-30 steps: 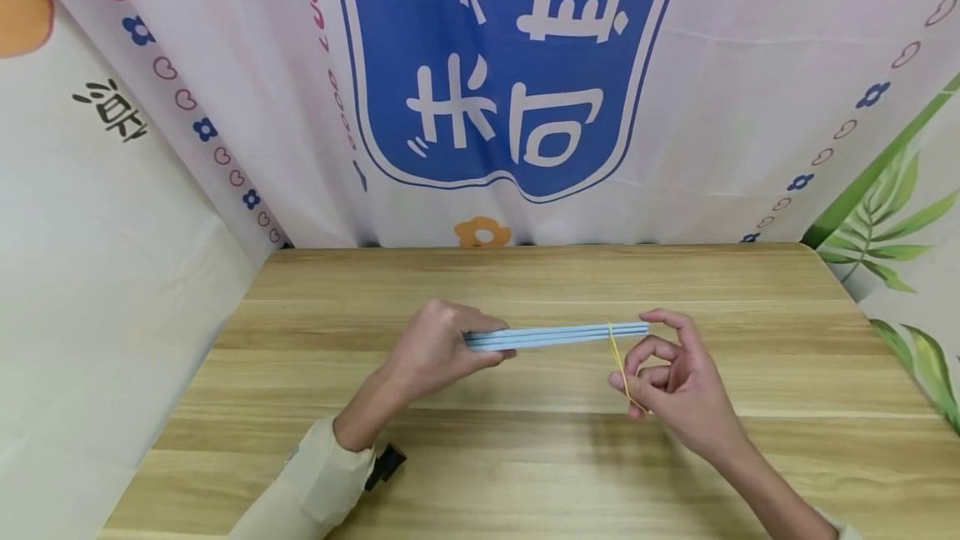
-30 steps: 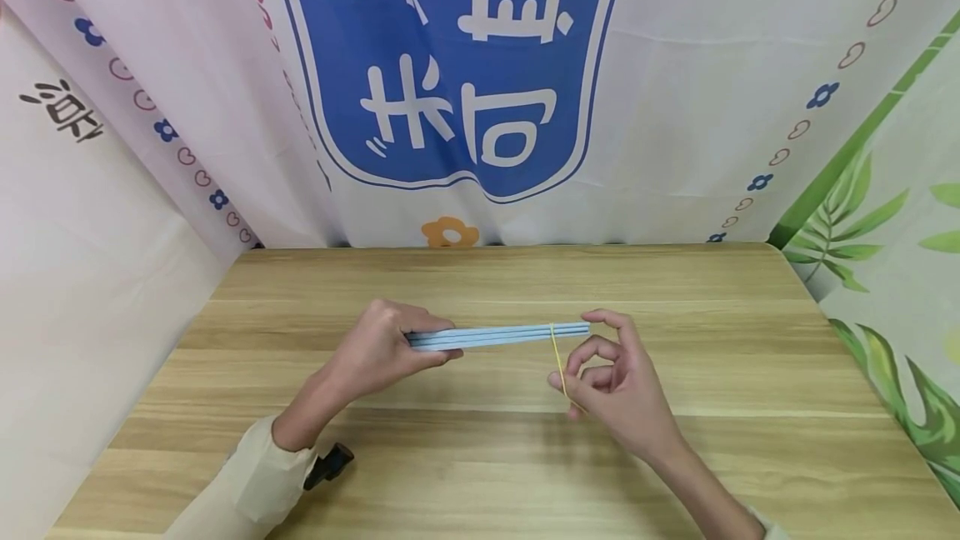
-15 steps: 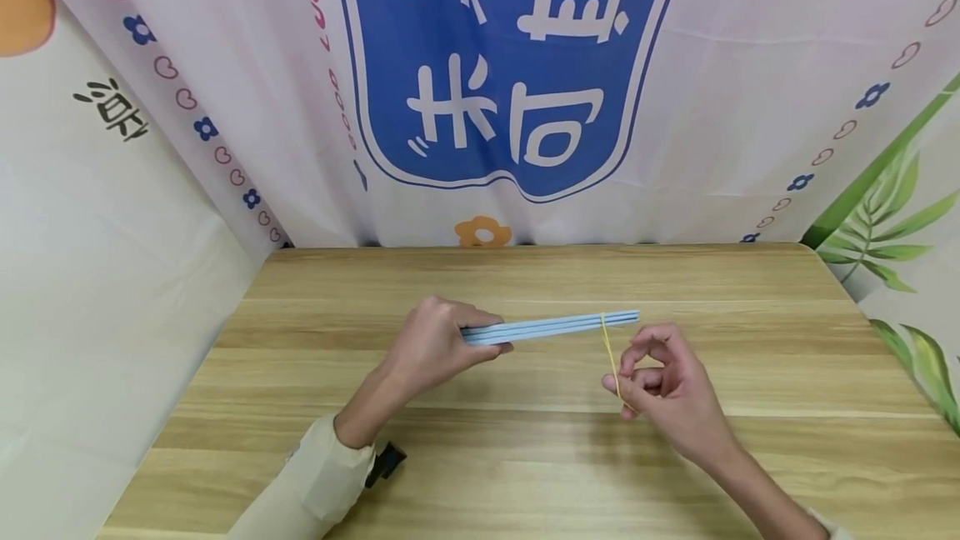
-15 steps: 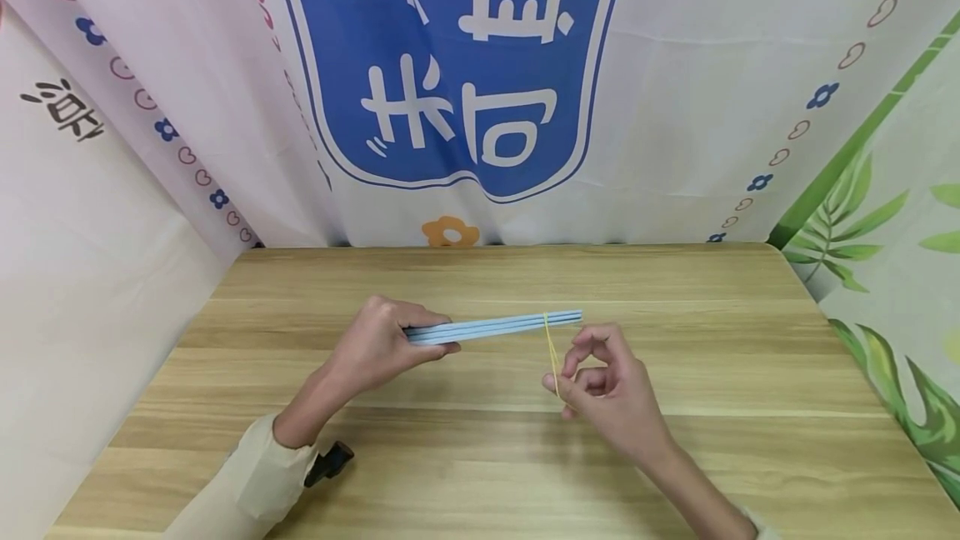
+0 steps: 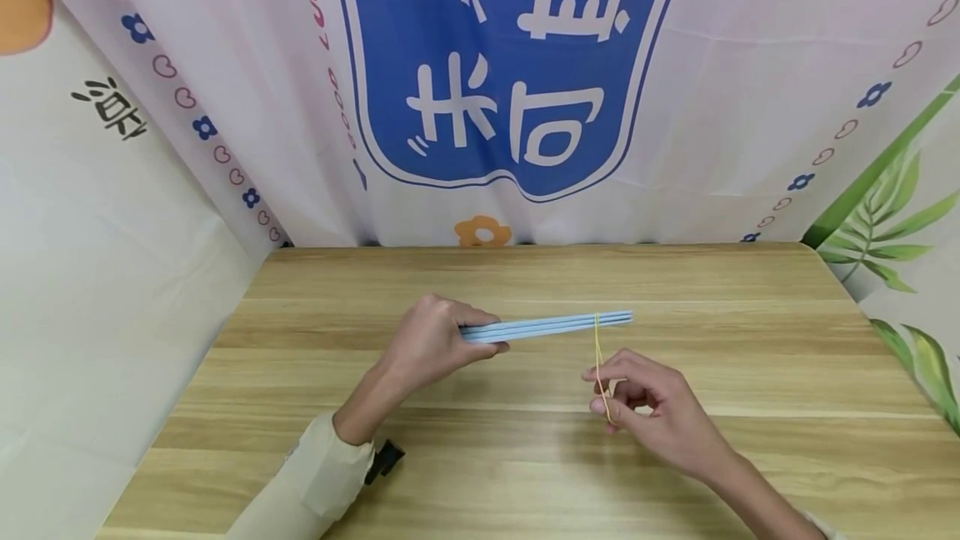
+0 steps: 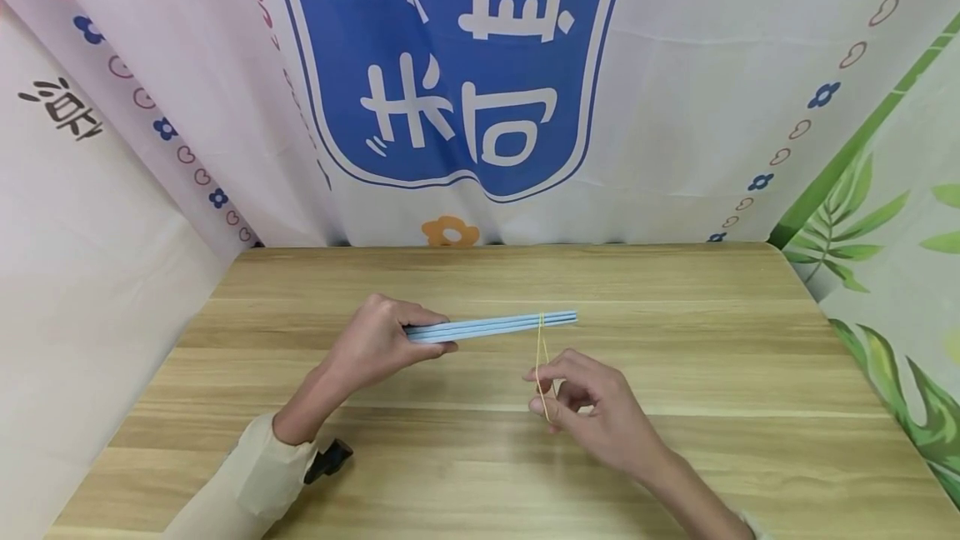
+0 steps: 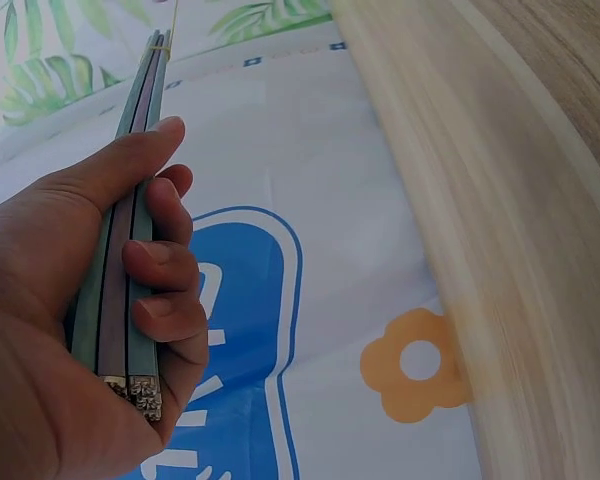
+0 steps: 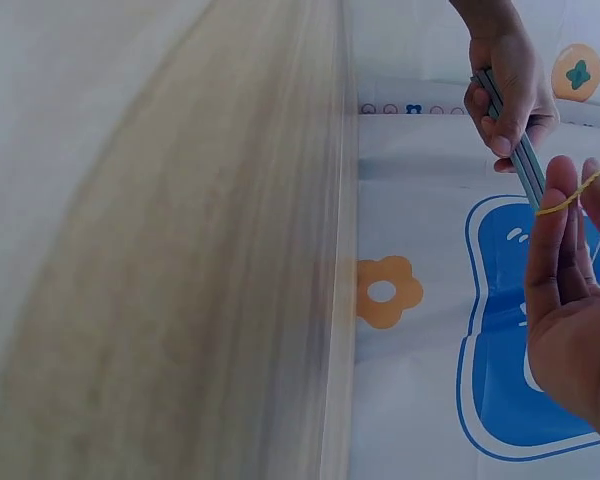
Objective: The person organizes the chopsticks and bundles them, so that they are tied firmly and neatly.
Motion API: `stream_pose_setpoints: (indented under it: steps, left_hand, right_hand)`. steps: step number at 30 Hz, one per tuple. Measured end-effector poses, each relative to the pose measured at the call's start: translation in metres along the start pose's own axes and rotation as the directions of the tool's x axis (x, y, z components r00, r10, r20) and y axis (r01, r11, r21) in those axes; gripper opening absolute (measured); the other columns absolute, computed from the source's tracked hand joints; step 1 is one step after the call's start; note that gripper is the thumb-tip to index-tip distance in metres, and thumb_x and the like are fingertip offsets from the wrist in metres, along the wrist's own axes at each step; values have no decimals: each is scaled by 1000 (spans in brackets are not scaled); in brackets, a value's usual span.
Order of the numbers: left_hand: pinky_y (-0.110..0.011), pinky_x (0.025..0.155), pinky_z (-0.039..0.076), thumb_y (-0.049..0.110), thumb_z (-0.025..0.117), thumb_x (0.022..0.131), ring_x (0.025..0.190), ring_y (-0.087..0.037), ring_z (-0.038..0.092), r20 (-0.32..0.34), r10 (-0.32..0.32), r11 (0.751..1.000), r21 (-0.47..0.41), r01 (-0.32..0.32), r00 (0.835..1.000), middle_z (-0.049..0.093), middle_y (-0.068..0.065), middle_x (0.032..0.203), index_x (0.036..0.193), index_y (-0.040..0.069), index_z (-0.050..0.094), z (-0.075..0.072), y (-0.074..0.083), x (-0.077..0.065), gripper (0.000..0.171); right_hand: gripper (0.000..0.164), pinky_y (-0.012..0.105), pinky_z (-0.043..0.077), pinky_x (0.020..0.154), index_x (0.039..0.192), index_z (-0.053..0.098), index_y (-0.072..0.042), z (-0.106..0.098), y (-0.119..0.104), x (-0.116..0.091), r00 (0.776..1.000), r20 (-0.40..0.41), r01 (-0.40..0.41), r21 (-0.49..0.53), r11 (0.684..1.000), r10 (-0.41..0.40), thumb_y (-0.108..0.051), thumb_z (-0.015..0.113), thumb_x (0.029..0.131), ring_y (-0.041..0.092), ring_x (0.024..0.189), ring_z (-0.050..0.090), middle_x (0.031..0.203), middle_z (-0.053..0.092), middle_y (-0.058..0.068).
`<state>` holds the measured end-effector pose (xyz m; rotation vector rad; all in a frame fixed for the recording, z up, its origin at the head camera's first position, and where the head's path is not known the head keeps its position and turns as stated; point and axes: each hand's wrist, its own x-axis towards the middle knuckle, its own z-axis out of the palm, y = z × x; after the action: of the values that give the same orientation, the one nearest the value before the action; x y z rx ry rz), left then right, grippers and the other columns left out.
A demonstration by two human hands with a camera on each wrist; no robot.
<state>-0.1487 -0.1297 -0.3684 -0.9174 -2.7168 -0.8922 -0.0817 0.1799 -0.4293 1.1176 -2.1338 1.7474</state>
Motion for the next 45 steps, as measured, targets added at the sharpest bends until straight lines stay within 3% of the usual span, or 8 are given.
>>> stream_pose_setpoints:
  steps: [5, 9, 12, 16, 21, 26, 36, 45]
  left_hand:
    - [-16, 55, 48, 24, 94, 84, 64, 3, 63, 23, -30, 999, -13, 30, 999, 85, 1, 94, 101, 16, 88, 0, 0, 0, 20]
    - [-17, 54, 47, 24, 93, 85, 63, 3, 62, 35, -43, 999, -26, 44, 998, 85, 1, 94, 101, 17, 88, 1, 1, 1, 18]
    - [-17, 53, 46, 24, 93, 85, 62, 3, 61, 31, -46, 998, -33, 47, 998, 85, 1, 94, 102, 16, 88, 1, 1, 0, 19]
    - [-16, 54, 48, 24, 93, 85, 65, 1, 66, -12, -43, 999, -21, 43, 999, 85, -1, 94, 104, 14, 88, 1, 2, 0, 22]
    - [-15, 58, 52, 24, 93, 85, 69, -1, 72, -72, -19, 1000, 12, 19, 997, 85, -1, 94, 103, 14, 88, 3, 3, 0, 21]
    - [-14, 57, 50, 24, 94, 84, 68, -1, 72, -97, 24, 999, 35, -20, 995, 85, 0, 93, 102, 14, 88, 6, 3, 0, 21]
    - [-13, 60, 52, 24, 94, 84, 74, -4, 76, -62, 78, 997, -1, -78, 995, 85, 0, 95, 103, 14, 88, 6, 1, 0, 22]
    - [-14, 54, 48, 19, 94, 85, 63, 4, 62, -24, 153, 986, -69, -155, 988, 84, 1, 90, 106, 14, 87, 0, -2, 0, 22]
  right_hand:
    - [63, 17, 56, 61, 157, 50, 0, 4, -3, 2, 993, 25, 115, -123, 986, -113, -6, 75, 99, 5, 63, 65, 107, 63, 6]
    - [93, 18, 58, 66, 167, 26, 1, 6, -8, 0, 999, 7, 33, -177, 984, -32, -6, 82, 93, 0, 64, 65, 119, 62, 3]
    - [114, 22, 60, 65, 170, 10, 0, 9, -12, -2, 999, -29, -35, -129, 991, 32, 8, 85, 85, 2, 64, 69, 126, 60, -2]
    - [128, 27, 62, 63, 172, -4, -8, 12, -16, -3, 992, -68, -108, 28, 994, 110, 18, 82, 81, 12, 65, 74, 131, 61, -6]
    - [120, 38, 66, 72, 174, -7, -22, 15, -21, -5, 969, -36, -223, 306, 925, 246, 20, 70, 91, 16, 74, 78, 136, 63, 0]
    - [103, 41, 66, 75, 174, 1, -17, 19, -23, -6, 941, 27, -316, 429, 846, 338, 14, 63, 99, 16, 73, 77, 134, 63, 3]
    - [80, 29, 63, 72, 168, 8, 6, 9, -20, -4, 902, -32, -377, 428, 821, 430, 5, 57, 105, 8, 73, 73, 124, 69, -4]
    - [64, 23, 54, 60, 163, 37, -9, 2, -14, -3, 933, -102, -261, 465, 846, 344, 13, 50, 104, 6, 67, 68, 112, 70, -4]
